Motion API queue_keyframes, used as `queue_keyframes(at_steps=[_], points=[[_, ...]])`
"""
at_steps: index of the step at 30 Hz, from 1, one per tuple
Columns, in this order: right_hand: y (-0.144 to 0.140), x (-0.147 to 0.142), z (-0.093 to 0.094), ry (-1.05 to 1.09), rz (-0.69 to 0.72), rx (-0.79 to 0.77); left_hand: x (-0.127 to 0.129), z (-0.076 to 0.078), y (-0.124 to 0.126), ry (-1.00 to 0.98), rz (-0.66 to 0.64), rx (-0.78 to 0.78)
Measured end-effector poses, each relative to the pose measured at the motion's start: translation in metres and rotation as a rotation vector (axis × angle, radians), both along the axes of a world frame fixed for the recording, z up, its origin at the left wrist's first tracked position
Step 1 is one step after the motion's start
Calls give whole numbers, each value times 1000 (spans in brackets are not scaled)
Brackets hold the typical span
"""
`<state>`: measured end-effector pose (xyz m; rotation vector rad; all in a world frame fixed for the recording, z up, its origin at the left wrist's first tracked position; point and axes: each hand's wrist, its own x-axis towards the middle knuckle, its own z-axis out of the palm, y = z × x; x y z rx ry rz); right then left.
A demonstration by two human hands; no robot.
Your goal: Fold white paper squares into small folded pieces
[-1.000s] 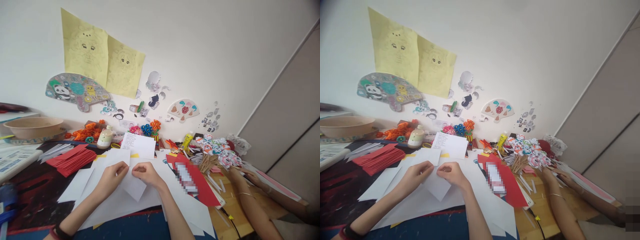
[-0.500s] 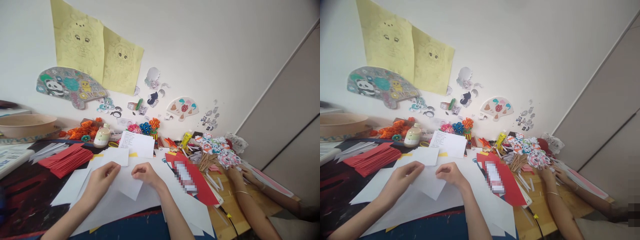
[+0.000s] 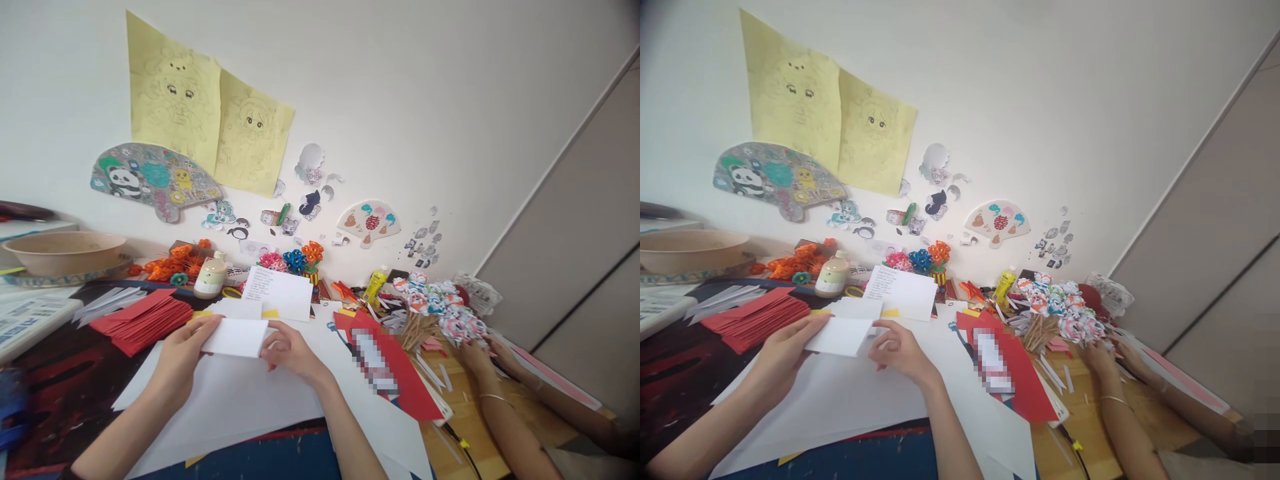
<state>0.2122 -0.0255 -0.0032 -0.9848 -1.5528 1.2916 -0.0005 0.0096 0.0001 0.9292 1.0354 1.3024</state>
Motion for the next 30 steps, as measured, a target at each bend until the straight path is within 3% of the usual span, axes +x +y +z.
queue_keyframes(at_steps=[7,13,16,19,25,30], points=[[-7,-24,-3,22,28,132,21,-5,-25,160,-124,11],[-5,-26,-5,161,8,92,23,0,-31,238,-97,93],[-3,-24,-5,199,-56,80,23,-1,-29,272,-183,139],[-1,-23,-4,235,-120,60,23,-5,-25,501,-200,317],[1,-17,-5,215,-192,18,24,-9,-23,1071,19,959],[0,-18,-6,169,-218,19,24,-14,-26,1342,-16,1113]])
